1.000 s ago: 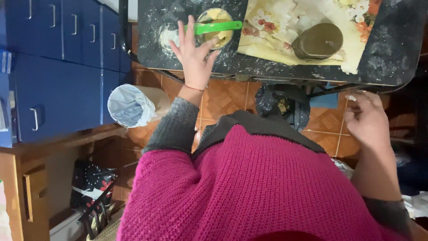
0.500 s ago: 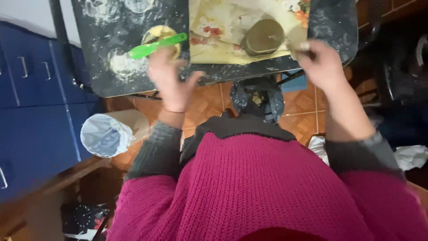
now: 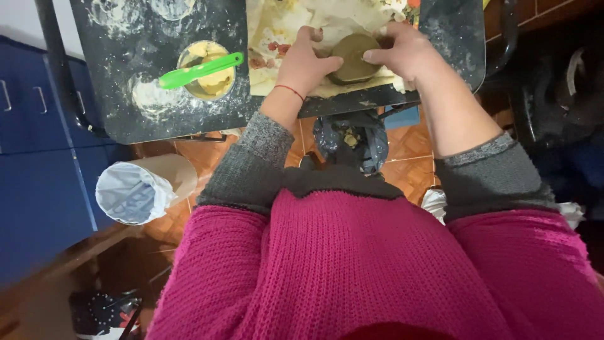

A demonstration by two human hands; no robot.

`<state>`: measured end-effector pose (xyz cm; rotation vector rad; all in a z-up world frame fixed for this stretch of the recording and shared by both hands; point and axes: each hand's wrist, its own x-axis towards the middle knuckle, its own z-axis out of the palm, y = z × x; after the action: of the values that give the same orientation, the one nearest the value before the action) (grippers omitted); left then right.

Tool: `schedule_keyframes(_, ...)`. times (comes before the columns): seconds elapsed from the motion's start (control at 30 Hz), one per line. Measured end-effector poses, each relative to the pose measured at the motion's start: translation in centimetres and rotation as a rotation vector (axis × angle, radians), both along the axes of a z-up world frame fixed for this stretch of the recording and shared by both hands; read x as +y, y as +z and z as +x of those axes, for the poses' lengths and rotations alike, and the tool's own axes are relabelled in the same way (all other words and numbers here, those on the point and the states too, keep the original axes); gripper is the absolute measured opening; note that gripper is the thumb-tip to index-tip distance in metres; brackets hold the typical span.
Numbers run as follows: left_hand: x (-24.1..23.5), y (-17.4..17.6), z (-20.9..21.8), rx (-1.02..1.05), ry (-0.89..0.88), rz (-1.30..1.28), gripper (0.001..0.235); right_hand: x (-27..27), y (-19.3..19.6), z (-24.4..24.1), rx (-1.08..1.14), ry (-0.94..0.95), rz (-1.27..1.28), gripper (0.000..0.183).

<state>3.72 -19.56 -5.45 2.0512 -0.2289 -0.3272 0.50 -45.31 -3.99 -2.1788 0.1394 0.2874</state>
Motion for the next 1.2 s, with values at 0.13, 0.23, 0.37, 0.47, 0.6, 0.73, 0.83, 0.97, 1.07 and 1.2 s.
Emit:
schedule_keyframes(0.13,-0.2,0.8,0.1,0.052,0.001,-0.010,0.074,0.3,0.7,0.1,0.086,0.024,0.031,0.051)
schedule_keyframes(0.23,-0.2,0.7,-0.1,0.092,0.022,-0.025,0.074,0.0,-0.1,-0.1,0.074,0.040,0.064,0.053)
schedule_keyframes(0.37,-0.5,0.4,0.3,0.005,0.017,0.011,0.073,0.1,0.8,0.4,0.015,0.146,-0.058,0.053)
schedule_keyframes(0.47,-0.9,1.6,0.0,0.014,0.027,0.120,0.075,1.6,4.2,1.3,0.085,0.263,-0.279,0.053)
schedule_keyframes(0.6,0.4,4.9,-3.4,-0.181,0.109,0.141,0.082,2.0,5.1,3.6,-0.144,0.651,-0.717,0.056)
schedule_keyframes(0.73,4.0,7.4,-6.9,-0.175,0.193,0.139,0.077,4.1,7.2,3.9,-0.242,0.803,-0.771,0.059)
schedule_keyframes(0.83,7.2,7.7,-10.0,-0.205,0.182,0.119,0.071,5.6,8.9,2.8,-0.481,1.006,-0.863,0.062)
schedule_keyframes(0.97,10.8,8.4,-12.5,-0.251,0.159,0.180,0.070,6.9,12.1,1.0,-0.474,1.194,-0.904,0.059)
schedule_keyframes(1.07,13.5,9.5,-12.7,-0.305,0.209,0.234,0.068,6.0,13.7,0.4,-0.471,1.259,-0.970,0.044)
schedule_keyframes(1.2,18.7,9.3,-11.8,-0.752,0.314,0.436,0.059,5.1,14.2,0.0,-0.538,1.202,-0.558,0.037)
